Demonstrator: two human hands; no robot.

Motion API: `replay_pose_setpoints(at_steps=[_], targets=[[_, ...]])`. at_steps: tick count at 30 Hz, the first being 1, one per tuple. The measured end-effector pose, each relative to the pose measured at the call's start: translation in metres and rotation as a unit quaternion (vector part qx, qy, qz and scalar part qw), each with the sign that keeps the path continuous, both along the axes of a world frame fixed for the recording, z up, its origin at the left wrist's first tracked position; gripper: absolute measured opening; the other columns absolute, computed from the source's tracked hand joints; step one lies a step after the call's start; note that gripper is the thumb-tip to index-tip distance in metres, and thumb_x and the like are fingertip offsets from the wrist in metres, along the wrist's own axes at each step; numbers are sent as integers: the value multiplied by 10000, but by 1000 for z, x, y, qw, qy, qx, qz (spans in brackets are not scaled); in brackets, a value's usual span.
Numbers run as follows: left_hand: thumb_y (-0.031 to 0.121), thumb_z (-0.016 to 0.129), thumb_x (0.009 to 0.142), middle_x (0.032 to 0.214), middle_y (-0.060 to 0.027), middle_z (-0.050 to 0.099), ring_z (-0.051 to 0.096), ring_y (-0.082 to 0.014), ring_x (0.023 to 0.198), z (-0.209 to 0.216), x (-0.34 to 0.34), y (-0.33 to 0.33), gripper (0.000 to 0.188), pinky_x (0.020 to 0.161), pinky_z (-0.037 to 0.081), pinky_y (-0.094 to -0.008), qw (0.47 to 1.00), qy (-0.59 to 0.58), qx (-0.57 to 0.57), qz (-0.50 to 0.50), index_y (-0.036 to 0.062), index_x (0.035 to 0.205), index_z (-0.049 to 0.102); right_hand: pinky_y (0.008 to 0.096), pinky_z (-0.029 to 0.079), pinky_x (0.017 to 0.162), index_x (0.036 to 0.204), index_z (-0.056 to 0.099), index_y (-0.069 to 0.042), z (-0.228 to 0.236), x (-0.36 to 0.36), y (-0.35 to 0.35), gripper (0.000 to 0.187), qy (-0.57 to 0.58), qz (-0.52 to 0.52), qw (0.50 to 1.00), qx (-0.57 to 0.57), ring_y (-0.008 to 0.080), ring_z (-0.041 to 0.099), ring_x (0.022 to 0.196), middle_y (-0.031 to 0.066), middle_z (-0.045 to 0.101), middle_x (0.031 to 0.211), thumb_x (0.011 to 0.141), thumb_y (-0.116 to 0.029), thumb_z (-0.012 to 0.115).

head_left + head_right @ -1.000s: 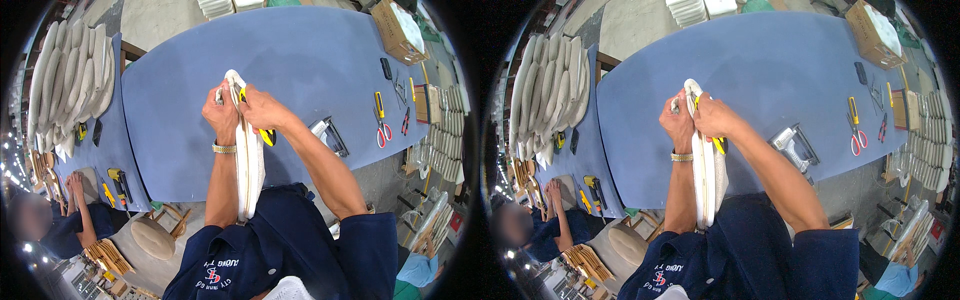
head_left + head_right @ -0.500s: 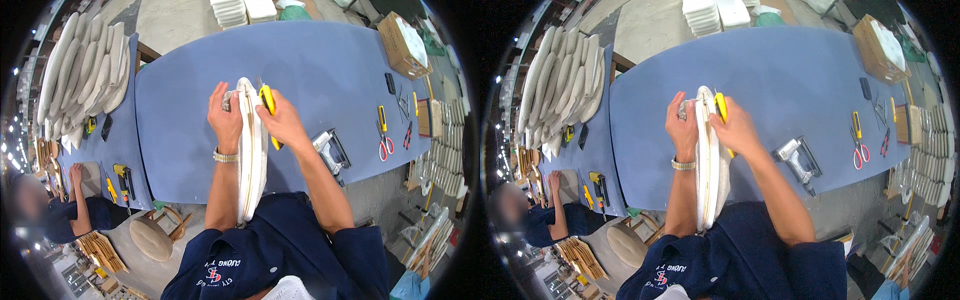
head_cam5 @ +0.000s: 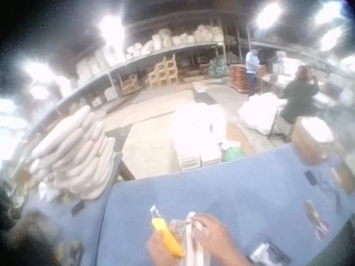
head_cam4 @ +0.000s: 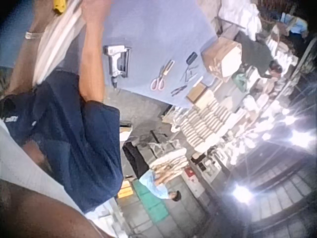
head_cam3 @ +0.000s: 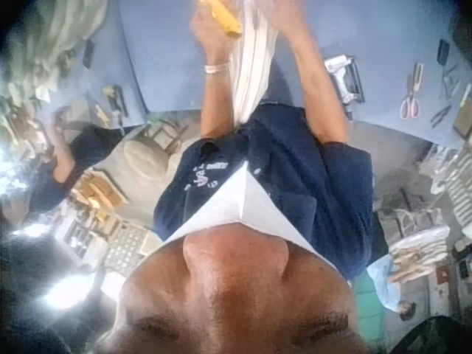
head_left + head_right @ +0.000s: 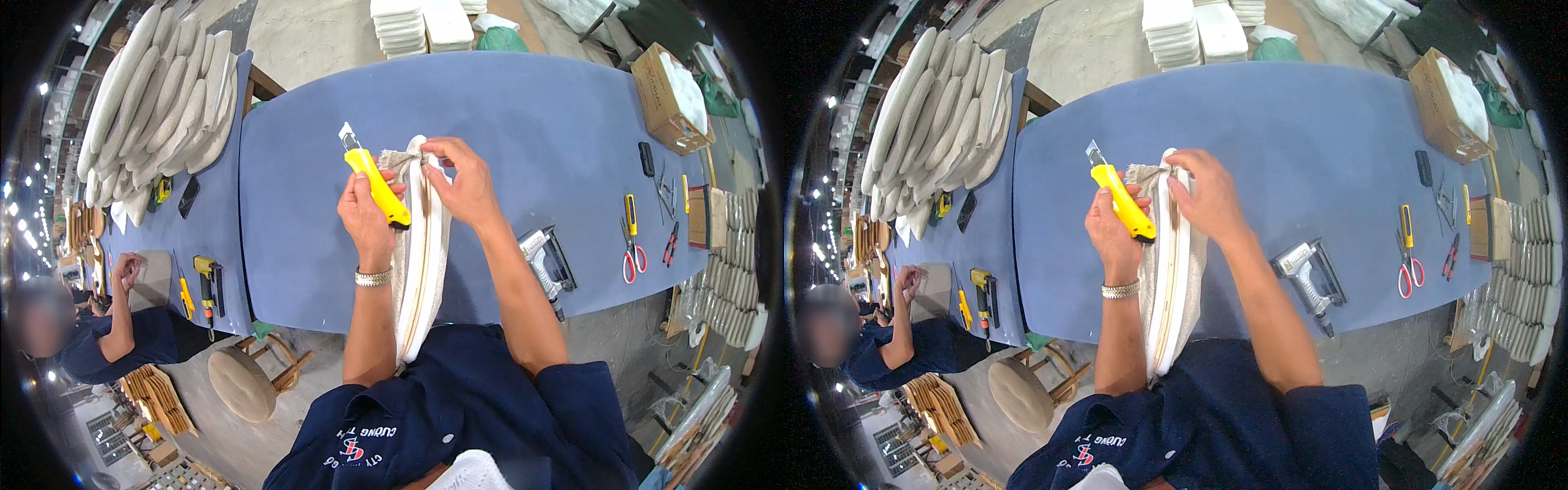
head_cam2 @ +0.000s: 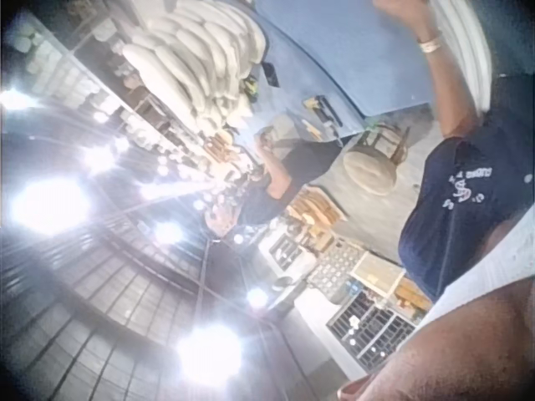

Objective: The person covers a foam cushion with fabric, using a staple gun to secure the material and a utility knife to trim excess. They repeatedly adjust and smooth the fabric while stapling the edges.

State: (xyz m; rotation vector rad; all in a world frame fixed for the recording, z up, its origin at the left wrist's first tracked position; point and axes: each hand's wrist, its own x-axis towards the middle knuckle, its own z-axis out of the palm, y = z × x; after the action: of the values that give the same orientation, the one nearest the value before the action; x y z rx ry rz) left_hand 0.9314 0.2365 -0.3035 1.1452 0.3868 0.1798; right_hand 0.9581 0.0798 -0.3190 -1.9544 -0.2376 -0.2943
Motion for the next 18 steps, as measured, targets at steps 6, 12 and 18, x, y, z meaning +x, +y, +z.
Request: replay_pose_setpoints(at_steps=[6, 12, 18], targets=[[280, 455, 1099, 879, -89, 694, 668, -147, 613, -15, -3, 0, 338, 555, 539, -279, 996, 16, 81, -34, 4, 1177, 635, 416, 542, 728, 1069, 700, -65, -23, 10, 10, 190, 9, -55, 992, -111, 334, 687, 849, 119, 688, 1049, 879, -76, 712], [204, 492, 1088, 883, -97, 708, 664, -138, 616, -23, -5, -10, 291, 548, 532, -269, 975, -2, 214, -59, -24, 1211, 625, 434, 541, 690, 994, 653, -50, -30, 6, 18, 90, -21, -92, 991, -93, 348, 677, 780, 113, 688, 997, 910, -56, 684], [155, 570, 997, 947, -228, 733, 724, -349, 761, -5, -15, -9, 405, 633, 566, -438, 846, -59, 520, -102, -8, 1367, 599, 417, 535, 733, 966, 610, -17, -51, 8, 24, 40, -15, -149, 989, -1, 325, 674, 829, 152, 677, 971, 940, -24, 640]])
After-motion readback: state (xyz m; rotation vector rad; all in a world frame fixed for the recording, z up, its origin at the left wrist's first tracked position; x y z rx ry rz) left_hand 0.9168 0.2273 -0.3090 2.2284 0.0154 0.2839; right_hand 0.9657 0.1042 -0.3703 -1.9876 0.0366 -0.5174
